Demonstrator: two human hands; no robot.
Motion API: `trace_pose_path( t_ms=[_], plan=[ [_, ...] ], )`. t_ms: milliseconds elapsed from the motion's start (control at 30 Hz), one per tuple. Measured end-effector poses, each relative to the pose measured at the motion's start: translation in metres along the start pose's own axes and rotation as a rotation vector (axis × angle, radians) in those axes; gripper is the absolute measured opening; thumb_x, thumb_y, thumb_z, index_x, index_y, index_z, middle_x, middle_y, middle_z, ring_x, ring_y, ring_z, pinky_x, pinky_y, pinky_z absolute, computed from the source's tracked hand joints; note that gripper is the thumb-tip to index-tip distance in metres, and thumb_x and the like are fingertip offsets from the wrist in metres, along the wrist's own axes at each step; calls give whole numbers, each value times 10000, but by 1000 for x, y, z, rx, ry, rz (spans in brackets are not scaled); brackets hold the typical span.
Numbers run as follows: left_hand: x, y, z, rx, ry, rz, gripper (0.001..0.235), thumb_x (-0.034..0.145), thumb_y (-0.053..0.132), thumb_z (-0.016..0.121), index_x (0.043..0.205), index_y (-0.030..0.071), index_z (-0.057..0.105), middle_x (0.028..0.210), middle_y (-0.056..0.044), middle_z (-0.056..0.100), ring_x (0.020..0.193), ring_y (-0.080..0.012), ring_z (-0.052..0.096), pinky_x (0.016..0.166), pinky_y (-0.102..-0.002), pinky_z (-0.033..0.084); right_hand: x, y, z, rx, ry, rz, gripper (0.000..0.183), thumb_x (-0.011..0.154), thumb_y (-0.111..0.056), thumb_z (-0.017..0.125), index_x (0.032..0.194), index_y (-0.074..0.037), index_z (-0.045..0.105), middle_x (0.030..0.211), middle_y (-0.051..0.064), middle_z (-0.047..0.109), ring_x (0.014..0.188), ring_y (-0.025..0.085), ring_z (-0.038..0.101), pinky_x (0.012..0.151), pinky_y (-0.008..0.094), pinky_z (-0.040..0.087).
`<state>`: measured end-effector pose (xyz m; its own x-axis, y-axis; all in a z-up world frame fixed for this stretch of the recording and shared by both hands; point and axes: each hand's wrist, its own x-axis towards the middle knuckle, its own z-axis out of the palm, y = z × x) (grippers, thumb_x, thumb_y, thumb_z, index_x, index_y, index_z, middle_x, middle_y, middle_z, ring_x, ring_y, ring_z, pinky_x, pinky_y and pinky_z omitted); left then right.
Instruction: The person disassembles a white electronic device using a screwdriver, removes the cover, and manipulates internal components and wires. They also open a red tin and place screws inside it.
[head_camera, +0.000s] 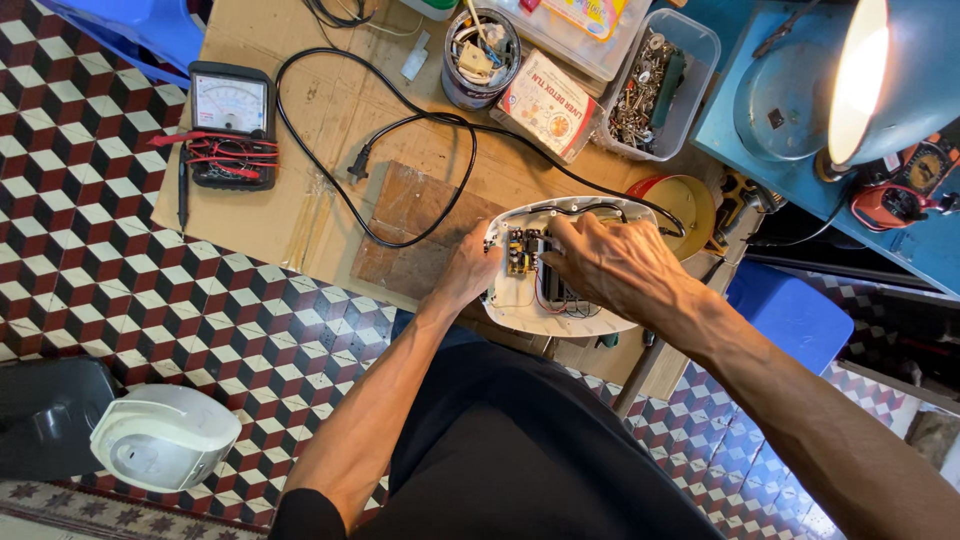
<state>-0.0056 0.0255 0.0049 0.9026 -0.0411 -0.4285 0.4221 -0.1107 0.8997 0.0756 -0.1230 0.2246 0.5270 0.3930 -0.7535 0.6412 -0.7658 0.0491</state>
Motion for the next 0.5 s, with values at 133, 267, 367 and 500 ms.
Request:
trace_pose_path(
  t_ms=[133, 267, 367, 500],
  plan=[
    [-1, 0, -1, -9, 3, 50, 518, 879, 134, 464, 1375, -5, 520, 1034, -267, 714, 860, -335, 741, 755, -451, 580, -2, 4, 11, -17, 498, -335, 240, 932, -149, 600, 1143, -41, 560, 865, 146, 603, 740, 288, 672, 648, 420, 579],
    [0, -1, -1, -6, -17, -14, 493, 874, 130, 466, 1344, 10, 556, 981, -281, 720, 826, -359, 726, 737, -473, 556, -5, 13, 17, 19, 626, -419, 236, 898, -85, 588, 1125, -30, 559, 961, 147, 559, 840, 285, 651, 743, 406, 588],
    [-1, -11, 2, -61, -28, 25, 495, 871, 147, 466, 1343, 11, 523, 977, -269, 712, 832, -377, 713, 726, -481, 550, -7, 6, 17, 105, 446, -202, 350, 947, -281, 656, 1150, -15, 554, 1073, 157, 549, 875, 275, 628, 755, 395, 567],
    [6, -28, 6, -9, 51, 132, 386, 875, 147, 484, 1213, -22, 565, 1003, -261, 678, 911, -399, 671, 825, -469, 522, -4, -7, 13, 151, 87, 135, 294, 1110, -312, 501, 1276, -70, 503, 1039, 105, 550, 847, 237, 622, 727, 392, 558]
  ],
)
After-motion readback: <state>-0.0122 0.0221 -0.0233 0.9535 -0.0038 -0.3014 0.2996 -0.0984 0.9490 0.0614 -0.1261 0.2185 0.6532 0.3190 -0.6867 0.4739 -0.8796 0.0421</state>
